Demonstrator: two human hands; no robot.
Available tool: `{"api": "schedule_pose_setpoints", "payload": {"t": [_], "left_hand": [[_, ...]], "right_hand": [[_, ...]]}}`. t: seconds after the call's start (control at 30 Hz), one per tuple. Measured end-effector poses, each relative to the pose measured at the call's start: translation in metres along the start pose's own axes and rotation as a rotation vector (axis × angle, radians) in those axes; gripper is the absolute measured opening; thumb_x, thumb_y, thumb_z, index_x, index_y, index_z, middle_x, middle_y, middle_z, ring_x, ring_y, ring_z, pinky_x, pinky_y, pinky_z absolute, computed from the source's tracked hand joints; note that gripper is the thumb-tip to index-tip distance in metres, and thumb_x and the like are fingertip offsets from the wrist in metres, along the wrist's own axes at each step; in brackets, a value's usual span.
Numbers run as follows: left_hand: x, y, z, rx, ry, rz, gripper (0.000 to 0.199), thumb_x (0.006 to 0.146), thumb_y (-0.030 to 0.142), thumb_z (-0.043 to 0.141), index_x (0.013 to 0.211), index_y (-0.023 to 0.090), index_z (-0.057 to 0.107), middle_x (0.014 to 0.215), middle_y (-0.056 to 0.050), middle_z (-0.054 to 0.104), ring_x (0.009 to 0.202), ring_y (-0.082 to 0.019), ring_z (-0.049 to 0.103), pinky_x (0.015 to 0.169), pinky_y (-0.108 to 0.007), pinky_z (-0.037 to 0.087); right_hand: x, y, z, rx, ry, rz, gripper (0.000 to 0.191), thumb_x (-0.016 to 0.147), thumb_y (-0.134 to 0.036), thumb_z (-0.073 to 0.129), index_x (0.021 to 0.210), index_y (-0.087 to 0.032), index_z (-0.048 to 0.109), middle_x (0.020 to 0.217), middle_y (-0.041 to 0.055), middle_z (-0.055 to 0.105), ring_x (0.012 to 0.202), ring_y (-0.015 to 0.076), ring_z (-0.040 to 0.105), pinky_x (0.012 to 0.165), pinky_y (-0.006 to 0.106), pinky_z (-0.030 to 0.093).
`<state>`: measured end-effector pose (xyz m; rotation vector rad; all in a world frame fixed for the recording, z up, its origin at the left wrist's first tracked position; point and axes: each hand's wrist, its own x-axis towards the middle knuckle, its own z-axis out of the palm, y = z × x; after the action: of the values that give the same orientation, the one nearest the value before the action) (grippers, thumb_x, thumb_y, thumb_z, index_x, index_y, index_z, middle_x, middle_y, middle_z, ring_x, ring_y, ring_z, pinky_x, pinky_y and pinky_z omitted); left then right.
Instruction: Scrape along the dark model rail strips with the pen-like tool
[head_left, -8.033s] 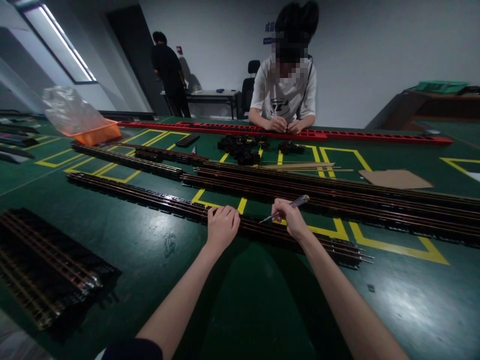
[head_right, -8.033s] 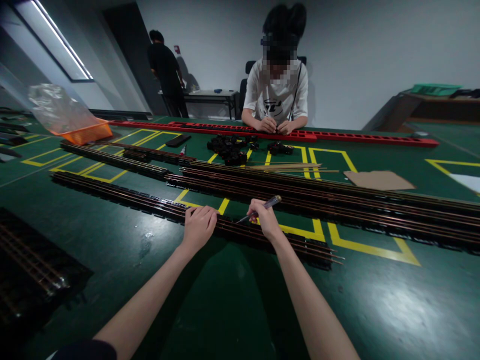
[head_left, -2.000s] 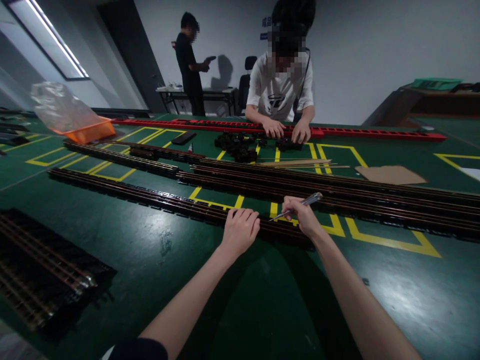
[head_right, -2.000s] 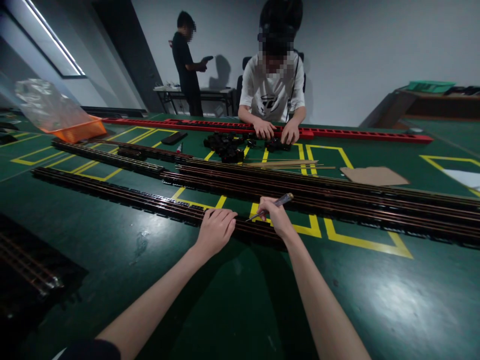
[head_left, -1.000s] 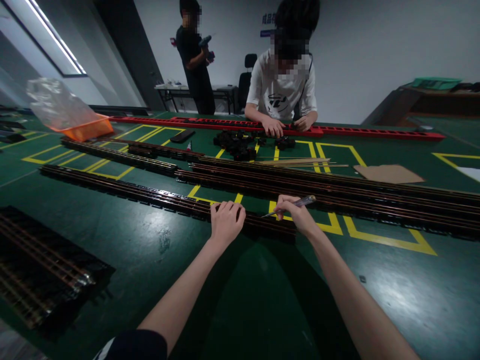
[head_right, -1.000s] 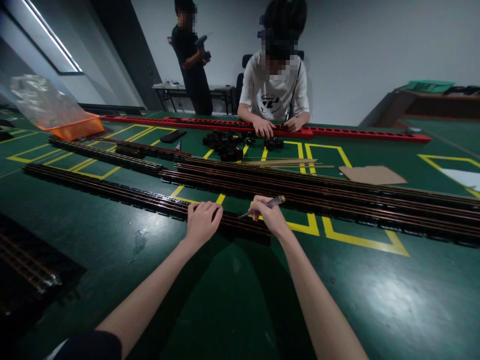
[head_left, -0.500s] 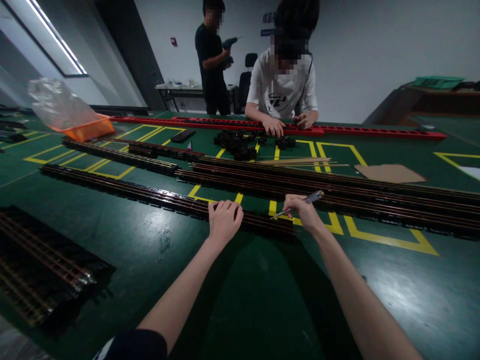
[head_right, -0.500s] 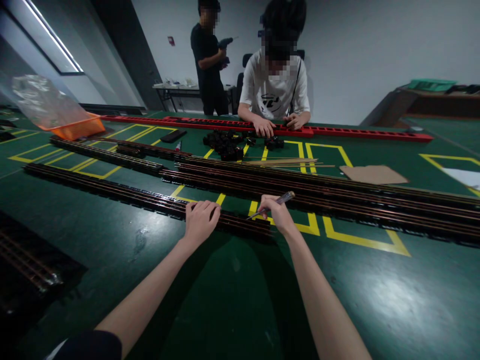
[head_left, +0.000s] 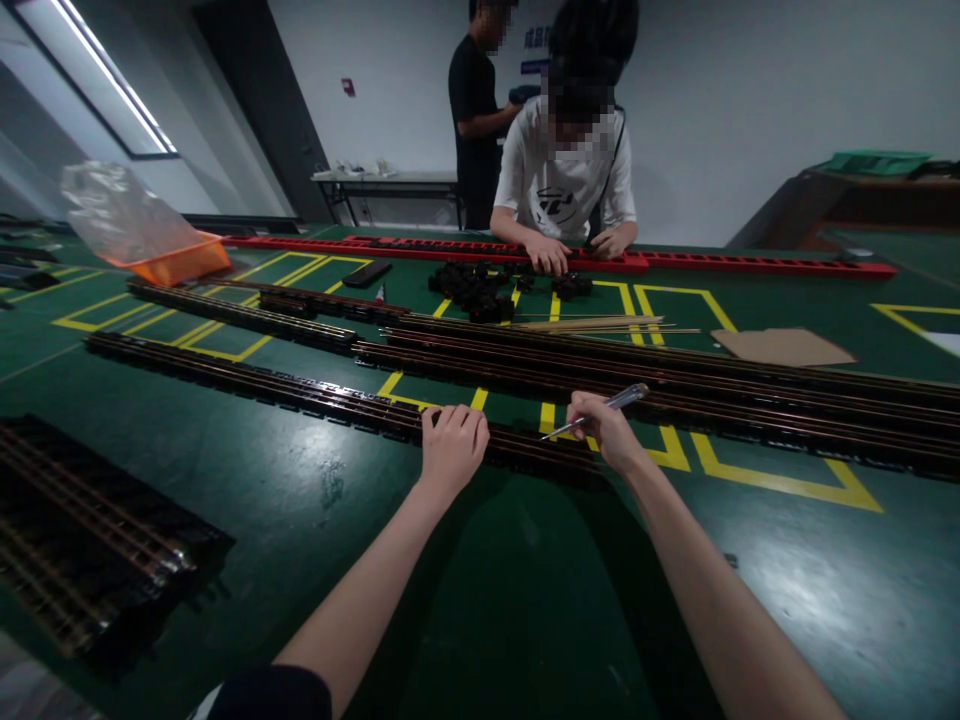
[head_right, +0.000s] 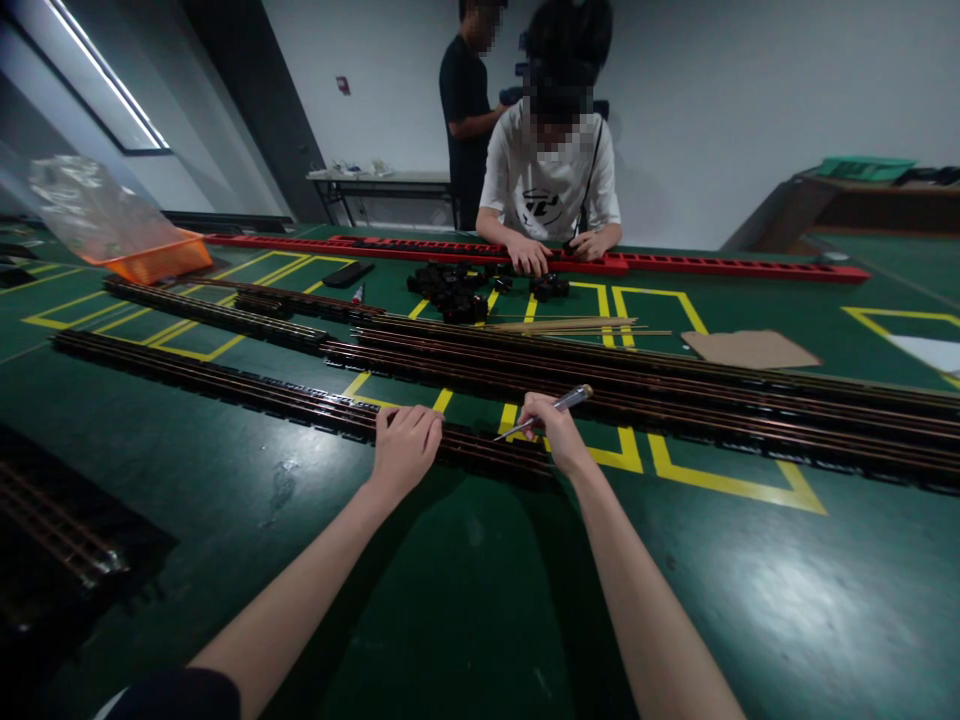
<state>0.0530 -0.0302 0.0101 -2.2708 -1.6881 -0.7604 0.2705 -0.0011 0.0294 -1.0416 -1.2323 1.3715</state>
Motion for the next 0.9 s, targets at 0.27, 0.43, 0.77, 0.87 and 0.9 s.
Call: {"api": "schedule_pose_setpoints", "payload": {"t": [0.27,0.43,0.77,0.87,0.9], "left_hand": [[-0.008,0.020,0.002,-0.130,-0.039,0.239,0.028,0.092,0.024,0.038,0.107,0.018,0.061,0.109,-0.004,0.067,0.104,-0.017,0.058,0.095,-0.037,0.035],[-0.008,0.024,0.003,-0.149,-0.076,0.223,0.029,0.093,0.027,0.037,0.108,0.018,0.060,0.111,-0.005,0.066,0.105,-0.017,0.057,0.094,-0.036,0.036],[-0.008,0.023,0.002,-0.162,-0.106,0.214,0.030,0.095,0.029,0.034,0.107,0.018,0.059,0.109,-0.004,0.065,0.103,-0.017,0.056,0.093,-0.035,0.035],[-0.008,0.023,0.002,-0.164,-0.112,0.212,0.029,0.095,0.029,0.035,0.107,0.018,0.059,0.109,-0.004,0.065,0.103,-0.017,0.056,0.093,-0.035,0.035],[-0.009,0.023,0.002,-0.164,-0.113,0.212,0.029,0.095,0.030,0.035,0.107,0.018,0.059,0.109,-0.004,0.065,0.103,-0.017,0.056,0.093,-0.035,0.035]], "right_hand": [[0.001,0.003,-0.001,-0.062,-0.036,-0.038,0.029,0.071,-0.036,0.050,0.049,-0.018,0.052,0.049,-0.0005,0.047,0.047,0.0098,0.044,0.048,0.024,0.034],[0.001,0.003,-0.002,-0.103,-0.059,-0.052,0.030,0.073,-0.037,0.050,0.051,-0.017,0.056,0.051,-0.0001,0.049,0.049,0.0101,0.046,0.050,0.024,0.036],[-0.001,-0.001,-0.004,-0.116,-0.055,-0.020,0.025,0.066,-0.033,0.054,0.047,-0.017,0.055,0.050,-0.0003,0.049,0.047,0.0101,0.047,0.049,0.025,0.036],[-0.002,-0.001,-0.006,-0.110,-0.040,-0.033,0.025,0.066,-0.032,0.053,0.047,-0.017,0.055,0.050,-0.0003,0.049,0.046,0.0102,0.047,0.049,0.025,0.035],[-0.002,-0.001,-0.007,-0.106,-0.038,-0.036,0.024,0.066,-0.032,0.053,0.046,-0.017,0.055,0.049,-0.0002,0.049,0.046,0.0102,0.046,0.049,0.025,0.035]]}}
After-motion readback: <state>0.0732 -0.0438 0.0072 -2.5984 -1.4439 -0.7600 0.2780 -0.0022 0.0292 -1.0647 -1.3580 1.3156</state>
